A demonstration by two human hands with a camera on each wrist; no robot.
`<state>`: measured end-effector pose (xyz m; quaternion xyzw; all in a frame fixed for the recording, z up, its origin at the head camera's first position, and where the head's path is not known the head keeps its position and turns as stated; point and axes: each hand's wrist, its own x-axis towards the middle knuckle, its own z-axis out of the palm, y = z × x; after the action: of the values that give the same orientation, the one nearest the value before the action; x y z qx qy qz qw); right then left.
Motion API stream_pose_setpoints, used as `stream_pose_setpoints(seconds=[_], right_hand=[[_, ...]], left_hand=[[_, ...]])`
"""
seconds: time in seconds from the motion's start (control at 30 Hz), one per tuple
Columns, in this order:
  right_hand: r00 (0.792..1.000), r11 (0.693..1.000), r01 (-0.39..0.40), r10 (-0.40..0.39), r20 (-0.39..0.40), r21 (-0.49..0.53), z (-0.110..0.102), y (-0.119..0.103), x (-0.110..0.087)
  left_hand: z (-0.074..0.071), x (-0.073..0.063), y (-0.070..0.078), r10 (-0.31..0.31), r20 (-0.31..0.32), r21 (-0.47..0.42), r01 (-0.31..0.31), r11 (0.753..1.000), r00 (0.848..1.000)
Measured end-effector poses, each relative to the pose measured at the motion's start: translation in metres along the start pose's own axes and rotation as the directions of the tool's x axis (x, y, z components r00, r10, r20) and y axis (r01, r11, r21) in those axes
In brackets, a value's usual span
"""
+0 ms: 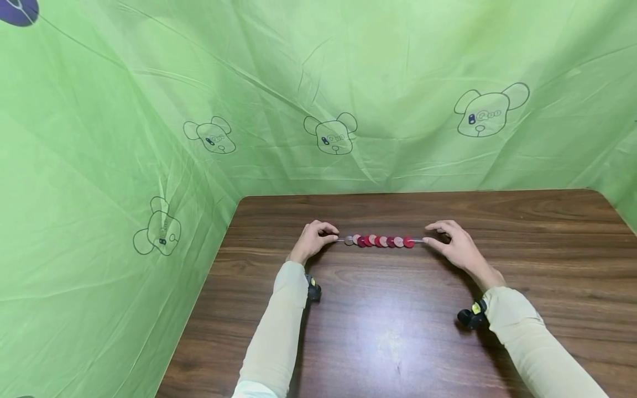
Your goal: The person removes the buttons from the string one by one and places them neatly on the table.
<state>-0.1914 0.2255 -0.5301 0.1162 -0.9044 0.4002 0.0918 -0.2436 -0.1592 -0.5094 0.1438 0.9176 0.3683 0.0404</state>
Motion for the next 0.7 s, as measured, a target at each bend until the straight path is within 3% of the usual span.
stream_pose_setpoints(seconds=[0.2,0.43,0.7], right_hand=[[0.998,0.998,0.063,-0.063,0.000,-0.018,0.0034,0.0051,-0.0004],[0.997,0.996,0.082,-0.082,0.006,-0.038,0.0045,0.0033,-0.0001],[0.997,0.994,0.082,-0.082,0.002,-0.069,0.0048,-0.0002,0.0004]], left_hand=[[0.0036,-0.0009,-0.0012,0.019,0.001,0.057,-0.019,0.998,1.000],[0.0060,-0.0032,0.0019,-0.028,0.006,0.095,0.027,0.995,1.000],[0.0101,-0.0020,0.0010,-0.041,0.000,0.136,0.041,0.990,0.999]])
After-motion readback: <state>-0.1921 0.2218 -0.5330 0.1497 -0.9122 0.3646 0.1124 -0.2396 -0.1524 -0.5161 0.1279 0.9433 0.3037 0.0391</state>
